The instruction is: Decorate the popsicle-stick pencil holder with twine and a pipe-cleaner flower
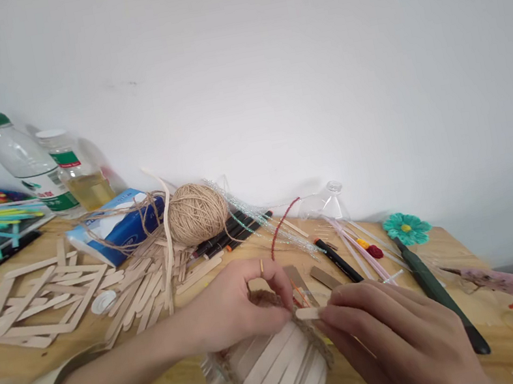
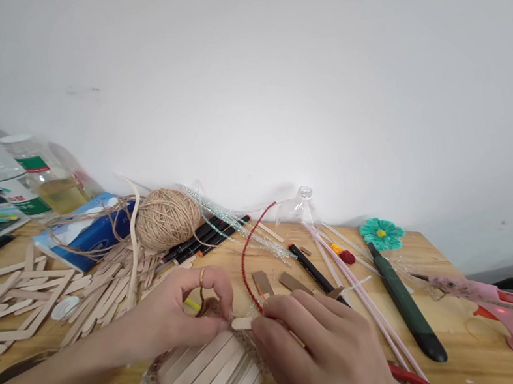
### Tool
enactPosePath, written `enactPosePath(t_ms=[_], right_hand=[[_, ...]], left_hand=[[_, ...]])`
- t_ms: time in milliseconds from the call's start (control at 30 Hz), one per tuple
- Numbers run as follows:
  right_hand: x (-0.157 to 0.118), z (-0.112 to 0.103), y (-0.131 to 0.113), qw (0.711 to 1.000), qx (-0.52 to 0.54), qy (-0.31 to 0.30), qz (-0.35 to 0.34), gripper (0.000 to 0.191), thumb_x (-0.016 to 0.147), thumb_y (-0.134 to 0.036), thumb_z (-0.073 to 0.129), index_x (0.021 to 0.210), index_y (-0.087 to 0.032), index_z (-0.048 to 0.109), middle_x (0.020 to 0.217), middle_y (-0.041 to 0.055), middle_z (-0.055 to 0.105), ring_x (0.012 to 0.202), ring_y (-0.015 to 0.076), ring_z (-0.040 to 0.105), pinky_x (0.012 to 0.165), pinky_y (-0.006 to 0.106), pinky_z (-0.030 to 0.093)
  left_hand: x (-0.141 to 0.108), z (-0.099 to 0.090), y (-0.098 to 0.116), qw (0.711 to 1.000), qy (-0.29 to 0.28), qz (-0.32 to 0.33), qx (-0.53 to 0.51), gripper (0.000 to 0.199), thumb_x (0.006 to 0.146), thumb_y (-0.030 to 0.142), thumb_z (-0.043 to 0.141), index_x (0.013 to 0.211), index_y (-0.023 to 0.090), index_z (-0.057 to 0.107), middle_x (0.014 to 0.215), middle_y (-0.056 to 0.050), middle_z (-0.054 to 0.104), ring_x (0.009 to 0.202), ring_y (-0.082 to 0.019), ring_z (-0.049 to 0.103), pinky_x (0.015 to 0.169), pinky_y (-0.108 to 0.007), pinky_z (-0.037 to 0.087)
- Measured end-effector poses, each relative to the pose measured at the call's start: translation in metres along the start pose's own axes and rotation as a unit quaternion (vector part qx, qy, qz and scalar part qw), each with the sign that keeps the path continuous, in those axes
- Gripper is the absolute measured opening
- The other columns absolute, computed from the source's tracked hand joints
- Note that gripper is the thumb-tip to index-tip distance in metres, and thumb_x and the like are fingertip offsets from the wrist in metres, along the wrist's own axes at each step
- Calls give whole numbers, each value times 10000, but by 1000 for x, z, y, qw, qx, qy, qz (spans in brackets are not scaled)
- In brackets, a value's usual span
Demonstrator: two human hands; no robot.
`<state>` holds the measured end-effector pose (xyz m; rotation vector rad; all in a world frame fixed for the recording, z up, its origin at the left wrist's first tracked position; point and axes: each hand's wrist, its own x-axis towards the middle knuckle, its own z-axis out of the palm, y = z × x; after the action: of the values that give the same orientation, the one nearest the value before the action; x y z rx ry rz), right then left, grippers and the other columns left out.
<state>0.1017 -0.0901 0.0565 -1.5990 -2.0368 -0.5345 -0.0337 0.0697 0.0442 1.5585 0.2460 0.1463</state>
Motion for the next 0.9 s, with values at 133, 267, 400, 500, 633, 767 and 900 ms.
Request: enactPosePath(t_ms=[133, 267, 400, 500, 633, 767, 900], right_hand=[[-3, -5, 0, 1000, -12, -21, -12, 176, 860, -43, 484, 836, -176, 597, 742, 16, 631, 636, 127, 595, 597, 256, 455], [-2, -9, 0, 1000, -23, -2, -3, 137, 859, -64, 513, 891, -170, 593, 785, 26, 648, 671, 128, 614, 617, 255, 466], [1, -6, 0, 998, -46, 9, -29, 169, 896, -102, 466, 871, -164, 621, 763, 43, 655, 673, 146, 626, 605, 271, 474], [1, -5, -2, 997, -58, -14, -49, 236, 907, -81, 422, 856, -162, 638, 766, 50, 669, 678, 147, 637, 600, 270, 490], [2, -11, -2, 994, -87, -22, -61, 245, 895, -46, 434, 838, -164, 641, 755, 43, 677, 665, 144, 647, 608, 267, 504], [7, -15, -3, 993, -90, -24, -69, 262, 903, -49, 412, 836, -154, 643, 751, 50, 677, 663, 146, 644, 598, 269, 508], [6, -11, -4, 994, -73, -52, -67, 270, 901, -44, 392, 858, -154, 635, 778, 56, 672, 678, 147, 638, 591, 269, 508]], left_hand=[[0, 0, 0, 1000, 1, -13, -8, 104, 629, 65, 577, 665, 161, 562, 681, 53, 563, 634, -82, 512, 606, -200, 411], [0, 0, 0, 1000, 3, -16, -19, 104, 623, 73, 588, 666, 162, 559, 676, 55, 555, 625, -78, 505, 597, -194, 411], [0, 1, -1, 1000, 2, -11, -21, 101, 634, 81, 589, 675, 166, 554, 694, 52, 571, 638, -81, 519, 628, -205, 431], [0, 1, -1, 1000, 4, -13, -21, 93, 638, 95, 598, 667, 168, 549, 695, 46, 582, 657, -93, 534, 643, -217, 441], [0, 1, 0, 1000, 1, -6, -23, 103, 630, 74, 584, 664, 166, 553, 691, 50, 577, 645, -85, 525, 643, -211, 437], [-1, 1, 0, 1000, -5, -6, -27, 109, 634, 66, 580, 673, 164, 554, 688, 55, 566, 646, -79, 518, 645, -204, 431], [-1, 1, 0, 1000, -5, -1, -24, 89, 656, 94, 595, 674, 167, 548, 702, 52, 575, 667, -86, 531, 665, -214, 435]])
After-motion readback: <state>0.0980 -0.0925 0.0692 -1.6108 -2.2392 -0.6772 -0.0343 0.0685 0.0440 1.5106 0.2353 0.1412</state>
